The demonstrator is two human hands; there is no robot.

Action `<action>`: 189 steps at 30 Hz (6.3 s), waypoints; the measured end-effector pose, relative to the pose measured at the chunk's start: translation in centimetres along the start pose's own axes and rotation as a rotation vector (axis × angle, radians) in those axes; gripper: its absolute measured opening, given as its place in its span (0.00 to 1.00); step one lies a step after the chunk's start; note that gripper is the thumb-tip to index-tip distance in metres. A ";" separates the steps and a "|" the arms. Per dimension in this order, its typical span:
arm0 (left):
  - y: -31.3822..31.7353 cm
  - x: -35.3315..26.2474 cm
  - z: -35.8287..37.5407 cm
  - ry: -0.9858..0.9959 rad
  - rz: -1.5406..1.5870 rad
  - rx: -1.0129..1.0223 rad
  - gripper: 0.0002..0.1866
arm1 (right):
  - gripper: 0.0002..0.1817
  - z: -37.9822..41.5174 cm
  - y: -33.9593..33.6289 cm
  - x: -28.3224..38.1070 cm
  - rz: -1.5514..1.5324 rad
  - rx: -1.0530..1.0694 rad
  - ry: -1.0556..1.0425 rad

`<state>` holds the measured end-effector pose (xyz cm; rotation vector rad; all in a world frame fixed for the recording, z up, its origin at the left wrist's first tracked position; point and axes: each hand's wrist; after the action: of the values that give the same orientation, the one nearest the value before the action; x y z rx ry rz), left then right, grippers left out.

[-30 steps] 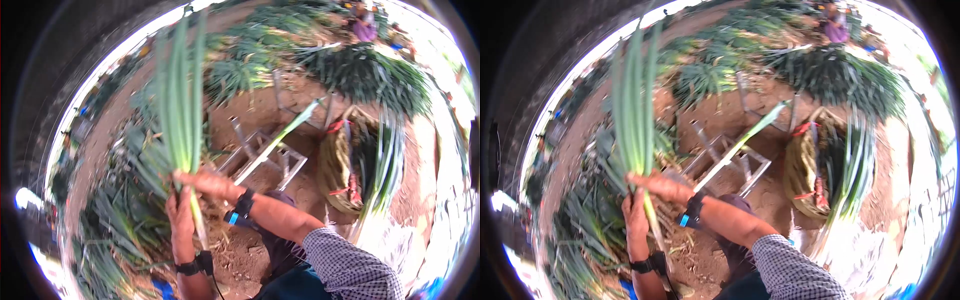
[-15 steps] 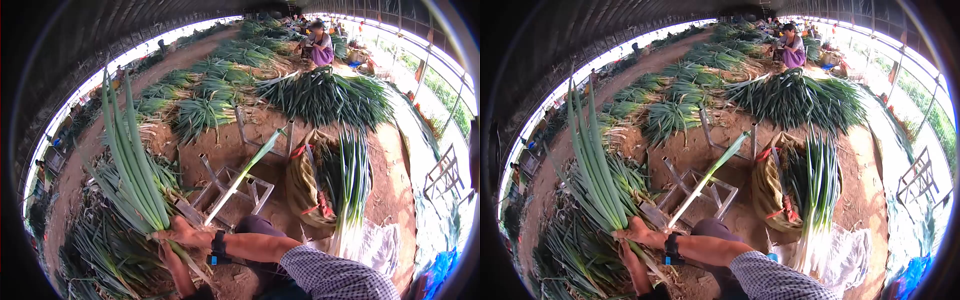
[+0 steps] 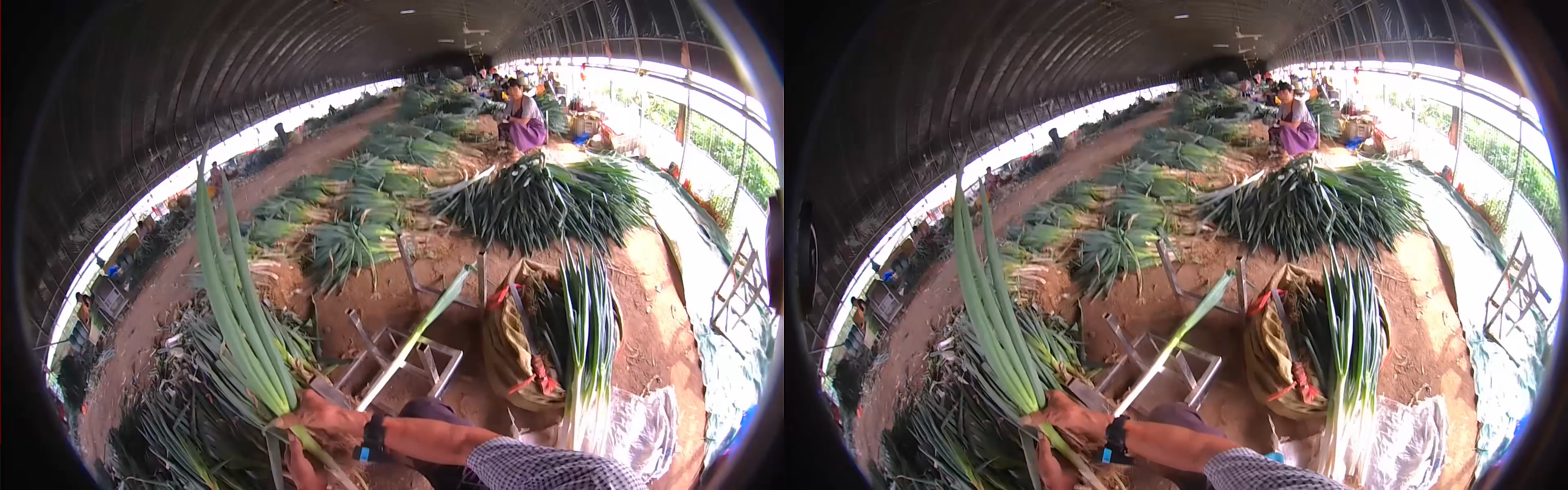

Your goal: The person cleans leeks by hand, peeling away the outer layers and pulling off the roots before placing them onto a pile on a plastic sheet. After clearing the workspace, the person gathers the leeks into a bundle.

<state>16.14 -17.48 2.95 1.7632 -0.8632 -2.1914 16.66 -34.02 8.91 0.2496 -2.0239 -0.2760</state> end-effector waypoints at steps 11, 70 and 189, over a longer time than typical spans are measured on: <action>-1.5 5.0 -3.2 0.499 -0.644 -0.302 0.27 | 0.38 1.4 3.0 1.2 -0.329 -0.395 0.271; 2.6 -3.8 -2.7 0.268 -0.944 0.177 0.14 | 0.24 -2.5 -1.4 -0.4 -0.610 -0.161 0.286; -18.5 -7.7 5.9 -0.171 -0.110 -0.465 0.09 | 0.17 -5.7 -14.1 -5.9 -0.601 -0.656 0.191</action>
<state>16.32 3.16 -0.18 1.4424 -0.2506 -2.3898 25.14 -46.24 2.17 0.4405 -1.5278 -1.2128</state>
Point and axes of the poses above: each hand's wrist, its own z-axis away from the middle knuckle, its own y-axis out of the palm, x = y × z, and after that the axes turned 5 degrees about -x, right-handed
